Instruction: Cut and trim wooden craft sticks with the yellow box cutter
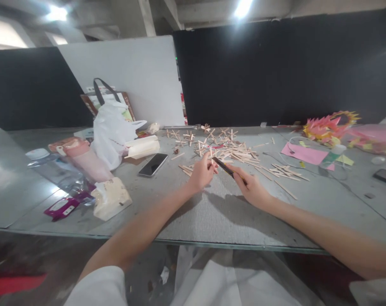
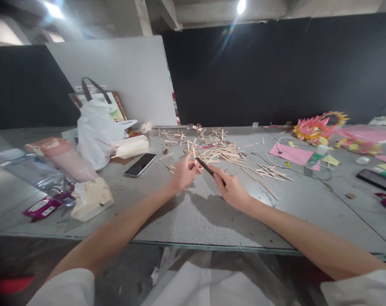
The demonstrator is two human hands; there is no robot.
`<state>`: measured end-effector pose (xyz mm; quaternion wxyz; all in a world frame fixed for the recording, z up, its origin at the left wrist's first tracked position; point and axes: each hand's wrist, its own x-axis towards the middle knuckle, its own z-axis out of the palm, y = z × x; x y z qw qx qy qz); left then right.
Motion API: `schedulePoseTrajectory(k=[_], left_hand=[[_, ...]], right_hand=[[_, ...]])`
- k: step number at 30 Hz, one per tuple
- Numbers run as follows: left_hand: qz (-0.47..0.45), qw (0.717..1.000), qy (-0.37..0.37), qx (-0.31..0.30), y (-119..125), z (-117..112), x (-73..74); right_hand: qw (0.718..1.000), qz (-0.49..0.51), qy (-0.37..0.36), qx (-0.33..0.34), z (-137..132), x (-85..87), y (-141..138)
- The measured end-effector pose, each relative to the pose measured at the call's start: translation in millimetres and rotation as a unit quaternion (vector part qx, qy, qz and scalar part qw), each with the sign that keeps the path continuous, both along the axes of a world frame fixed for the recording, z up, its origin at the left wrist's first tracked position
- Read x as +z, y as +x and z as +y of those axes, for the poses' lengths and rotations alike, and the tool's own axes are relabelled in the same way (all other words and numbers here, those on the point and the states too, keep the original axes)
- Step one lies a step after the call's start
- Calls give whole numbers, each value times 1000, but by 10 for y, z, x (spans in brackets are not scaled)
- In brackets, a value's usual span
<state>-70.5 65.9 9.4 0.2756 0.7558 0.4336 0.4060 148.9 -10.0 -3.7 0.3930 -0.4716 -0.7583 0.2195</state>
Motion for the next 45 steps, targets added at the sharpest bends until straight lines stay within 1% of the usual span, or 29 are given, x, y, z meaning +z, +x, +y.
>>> schedulePoseTrajectory(k=[3, 5, 6, 9, 11, 13, 15, 17, 19, 21, 23, 25, 28, 30, 32, 34, 35, 38, 40, 42, 45], left_hand=[[63, 997, 46, -1, -49, 17, 3], [83, 995, 54, -10, -62, 26, -22], [78, 996, 44, -13, -56, 26, -40], [23, 1000, -8, -17, -17, 7, -87], [10, 1000, -16, -17, -7, -5, -96], [43, 999, 14, -16, -32, -3, -85], [96, 994, 57, -21, -75, 18, -68], [123, 989, 76, -28, -105, 45, -66], [106, 993, 49, -29, -102, 61, -83], [60, 998, 3, -34, -71, 58, -110], [20, 999, -19, -41, -40, 41, -128], [22, 999, -1, -40, -36, 26, -126], [82, 994, 65, -39, -91, 37, -99], [124, 986, 103, -48, -145, 68, -88], [153, 979, 123, -59, -181, 102, -95], [160, 978, 116, -66, -181, 122, -119], [150, 981, 101, -65, -167, 123, -133], [79, 995, 29, -46, -94, 92, -158], [33, 999, 4, -34, -53, 60, -152], [19, 999, 4, -31, -43, 43, -133], [55, 998, 19, -40, -81, 68, -115]], right_hand=[[1000, -5, -8, 8, 1, 2, 12], [1000, -11, -14, 12, 0, 1, 22], [1000, -13, -12, 11, -3, -1, 23], [1000, -17, -6, 7, -18, 0, 5], [1000, -18, -9, 5, -28, 6, -14], [1000, -15, -10, 5, -30, 11, -23], [1000, -8, -6, 6, -21, 12, -19], [1000, -6, -5, 7, -9, 6, -9], [1000, -9, -8, 9, 0, -4, -2], [1000, -11, -10, 10, 2, -17, -2], [1000, -7, -6, 9, -3, -36, -8], [1000, -1, 7, 5, -6, -60, -11], [1000, 13, 22, 4, 2, -86, 7], [1000, 19, 15, 12, 22, -89, 37], [1000, 16, 3, 18, 48, -82, 69], [1000, 9, -1, 19, 67, -79, 83], [1000, 7, 1, 17, 71, -81, 80], [1000, 24, 17, 8, 49, -112, 25], [999, 34, 33, -1, 22, -137, -26], [998, 35, 48, -5, 9, -146, -56], [999, 27, 44, 6, 45, -109, -34]])
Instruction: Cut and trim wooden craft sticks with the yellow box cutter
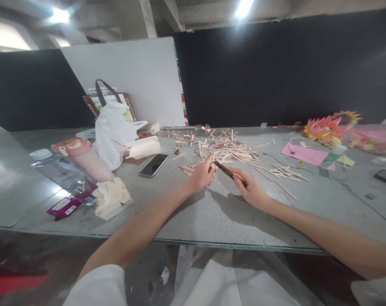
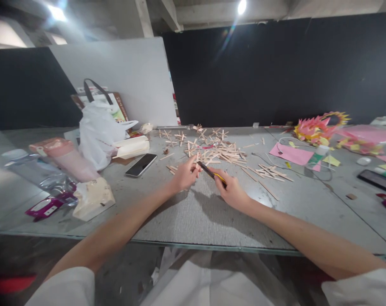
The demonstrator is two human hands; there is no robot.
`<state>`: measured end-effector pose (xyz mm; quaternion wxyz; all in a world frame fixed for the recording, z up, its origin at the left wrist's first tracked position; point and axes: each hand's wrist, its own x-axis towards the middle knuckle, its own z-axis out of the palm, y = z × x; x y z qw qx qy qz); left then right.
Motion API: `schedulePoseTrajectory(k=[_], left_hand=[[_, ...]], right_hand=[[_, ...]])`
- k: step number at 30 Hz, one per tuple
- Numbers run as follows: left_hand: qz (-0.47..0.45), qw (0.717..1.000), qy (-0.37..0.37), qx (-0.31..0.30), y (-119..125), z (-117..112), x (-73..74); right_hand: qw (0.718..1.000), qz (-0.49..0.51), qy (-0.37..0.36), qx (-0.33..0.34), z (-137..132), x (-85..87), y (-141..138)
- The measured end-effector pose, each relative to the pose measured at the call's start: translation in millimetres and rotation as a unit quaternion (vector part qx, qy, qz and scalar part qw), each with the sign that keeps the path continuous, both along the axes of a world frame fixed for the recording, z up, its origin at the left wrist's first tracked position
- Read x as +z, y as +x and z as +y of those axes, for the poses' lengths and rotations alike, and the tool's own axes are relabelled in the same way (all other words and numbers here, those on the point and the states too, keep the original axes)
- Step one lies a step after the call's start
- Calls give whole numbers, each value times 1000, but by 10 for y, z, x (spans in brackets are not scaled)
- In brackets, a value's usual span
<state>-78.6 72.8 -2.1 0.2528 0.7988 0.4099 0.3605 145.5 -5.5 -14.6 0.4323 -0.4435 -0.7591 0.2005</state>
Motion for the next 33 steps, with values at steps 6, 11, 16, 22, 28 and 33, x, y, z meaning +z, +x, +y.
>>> schedulePoseTrajectory(k=[6, 11, 16, 22, 28, 33], left_hand=[[39, 999, 11, -16, -52, 82, -65], [0, 1000, -25, -4, -6, 32, -52], [3, 1000, -25, -5, -13, 23, -34], [2, 999, -33, -12, -2, 15, -75], [-16, 999, -43, 5, 29, -9, -75], [-31, 998, -55, 14, 46, -20, -70]], right_hand=[[999, -13, -24, 24, 85, 35, 68], [1000, 13, -10, 7, 31, -49, -2], [999, -1, -28, 22, 134, 99, 50], [1000, -5, -25, 11, 59, 17, 13], [999, -24, -31, 16, 132, 249, 49], [998, -39, -47, 31, 197, 349, 100]])
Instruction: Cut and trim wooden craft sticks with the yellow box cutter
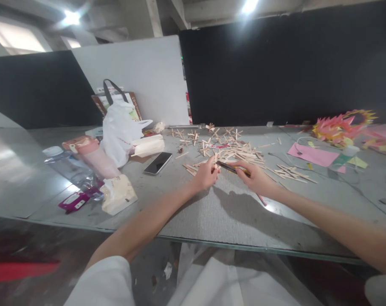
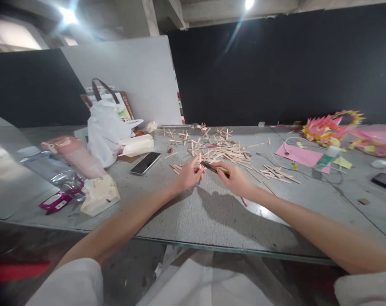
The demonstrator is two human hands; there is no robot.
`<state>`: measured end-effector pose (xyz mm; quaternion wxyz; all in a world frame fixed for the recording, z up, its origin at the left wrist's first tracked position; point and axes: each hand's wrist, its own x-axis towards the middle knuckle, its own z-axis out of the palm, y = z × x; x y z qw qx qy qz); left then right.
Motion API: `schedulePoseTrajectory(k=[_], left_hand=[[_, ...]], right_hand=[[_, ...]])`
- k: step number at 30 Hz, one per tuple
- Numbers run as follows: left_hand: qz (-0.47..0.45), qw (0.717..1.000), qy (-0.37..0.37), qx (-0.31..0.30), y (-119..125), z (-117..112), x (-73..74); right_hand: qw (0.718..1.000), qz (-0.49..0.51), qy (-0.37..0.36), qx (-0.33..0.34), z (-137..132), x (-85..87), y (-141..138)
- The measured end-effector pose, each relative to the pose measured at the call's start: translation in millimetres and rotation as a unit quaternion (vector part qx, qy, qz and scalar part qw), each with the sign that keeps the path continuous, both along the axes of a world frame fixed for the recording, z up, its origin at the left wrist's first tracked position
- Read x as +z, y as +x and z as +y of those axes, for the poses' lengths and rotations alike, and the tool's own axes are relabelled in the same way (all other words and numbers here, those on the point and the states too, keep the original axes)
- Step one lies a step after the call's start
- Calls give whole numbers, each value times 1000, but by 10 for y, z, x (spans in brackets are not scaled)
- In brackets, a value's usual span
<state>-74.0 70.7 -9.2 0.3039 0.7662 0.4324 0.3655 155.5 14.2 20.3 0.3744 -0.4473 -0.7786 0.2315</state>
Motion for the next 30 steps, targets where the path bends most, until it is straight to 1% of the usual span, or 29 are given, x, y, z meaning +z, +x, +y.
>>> schedulePoseTrajectory(k=[4, 6, 8, 12, 14, 16, 19, 21, 23, 25, 29, 30], left_hand=[[-16, 1000, -6, -9, 26, -33, -3], [-24, 1000, -6, -13, 40, -44, -4], [-26, 1000, 0, -11, 51, -45, -6], [-17, 1000, 7, 2, 57, -32, -17], [-19, 1000, 3, 6, 59, -32, -25], [-24, 1000, -2, 3, 64, -39, -30], [-30, 1000, -9, 4, 77, -58, -25], [-32, 999, -12, 6, 83, -67, -18], [-36, 999, -7, 6, 83, -68, -13], [-38, 999, -4, 8, 78, -62, -15], [-31, 999, -10, 19, 76, -51, -31], [-33, 999, -14, 19, 78, -53, -30]], right_hand=[[999, 38, 18, -13, -154, -303, -70], [999, 39, 29, -19, -201, -369, -88], [999, 27, 26, -17, -186, -315, -72], [1000, -3, 24, 6, -40, -32, 24], [999, -11, 33, 19, 6, 42, 59], [999, -10, 36, 18, -4, 8, 66], [1000, 6, 29, -3, -94, -179, 31], [1000, 18, 20, -5, -155, -287, -6], [1000, 26, 14, -6, -179, -308, -34], [1000, 22, 14, -9, -155, -226, -42], [999, -22, 34, 13, -21, 80, 13], [999, -30, 39, 21, 6, 134, 29]])
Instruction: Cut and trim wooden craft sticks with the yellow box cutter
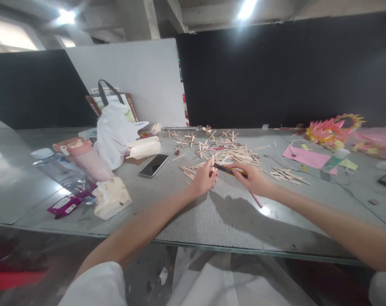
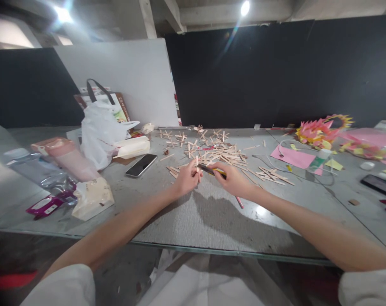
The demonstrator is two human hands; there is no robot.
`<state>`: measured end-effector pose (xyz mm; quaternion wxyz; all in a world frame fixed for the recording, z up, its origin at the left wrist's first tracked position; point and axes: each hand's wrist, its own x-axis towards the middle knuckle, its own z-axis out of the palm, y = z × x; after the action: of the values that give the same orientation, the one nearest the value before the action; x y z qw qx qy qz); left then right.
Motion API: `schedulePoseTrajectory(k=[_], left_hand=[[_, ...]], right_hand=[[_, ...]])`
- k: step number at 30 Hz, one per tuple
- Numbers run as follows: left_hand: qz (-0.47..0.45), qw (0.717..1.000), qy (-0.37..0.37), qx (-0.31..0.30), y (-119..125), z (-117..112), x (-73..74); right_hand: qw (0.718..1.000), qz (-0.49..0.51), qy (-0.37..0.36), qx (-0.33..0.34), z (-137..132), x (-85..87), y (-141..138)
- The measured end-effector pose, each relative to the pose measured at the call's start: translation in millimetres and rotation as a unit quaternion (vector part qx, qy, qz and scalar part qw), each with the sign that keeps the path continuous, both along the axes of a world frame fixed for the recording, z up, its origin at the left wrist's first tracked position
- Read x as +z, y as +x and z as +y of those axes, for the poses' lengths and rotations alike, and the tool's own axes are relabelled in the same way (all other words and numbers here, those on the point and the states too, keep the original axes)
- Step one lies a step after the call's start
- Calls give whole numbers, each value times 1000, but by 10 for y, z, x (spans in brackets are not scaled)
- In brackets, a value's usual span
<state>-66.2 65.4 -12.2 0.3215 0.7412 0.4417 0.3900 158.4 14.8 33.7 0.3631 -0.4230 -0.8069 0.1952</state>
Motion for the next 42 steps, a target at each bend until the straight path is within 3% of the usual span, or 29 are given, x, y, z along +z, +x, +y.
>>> schedulePoseTrajectory(k=[3, 9, 11, 16, 18, 24, 26, 28, 33, 35, 42], left_hand=[[-15, 1000, -2, 0, 2, -24, 31], [-18, 999, 30, 4, -13, -102, 142], [-10, 999, 33, 0, -8, -111, 145], [-3, 1000, 30, 2, 10, -98, 102], [-5, 999, 34, 4, 13, -94, 95], [-50, 998, 47, -3, 10, -109, 139], [-50, 997, 62, -6, 1, -114, 159], [-43, 996, 77, -4, -11, -113, 173], [-35, 995, 95, 0, -24, -94, 176], [-44, 995, 93, -4, -22, -92, 179], [-81, 992, 92, -11, -15, -124, 212]], right_hand=[[1000, 7, 6, 6, 6, 4, 14], [998, 49, -20, -21, -190, -295, -85], [998, 52, -23, -22, -205, -249, -82], [999, 16, -45, -7, -107, 91, 5], [999, 21, -42, -7, -94, 115, 9], [997, 72, -18, -16, -266, -249, -126], [997, 71, -13, -15, -297, -290, -150], [998, 62, -9, -14, -278, -221, -137], [1000, 15, -6, -19, -142, 146, -44], [1000, 12, 7, -17, -128, 190, -42], [997, 72, 5, -21, -300, -230, -191]])
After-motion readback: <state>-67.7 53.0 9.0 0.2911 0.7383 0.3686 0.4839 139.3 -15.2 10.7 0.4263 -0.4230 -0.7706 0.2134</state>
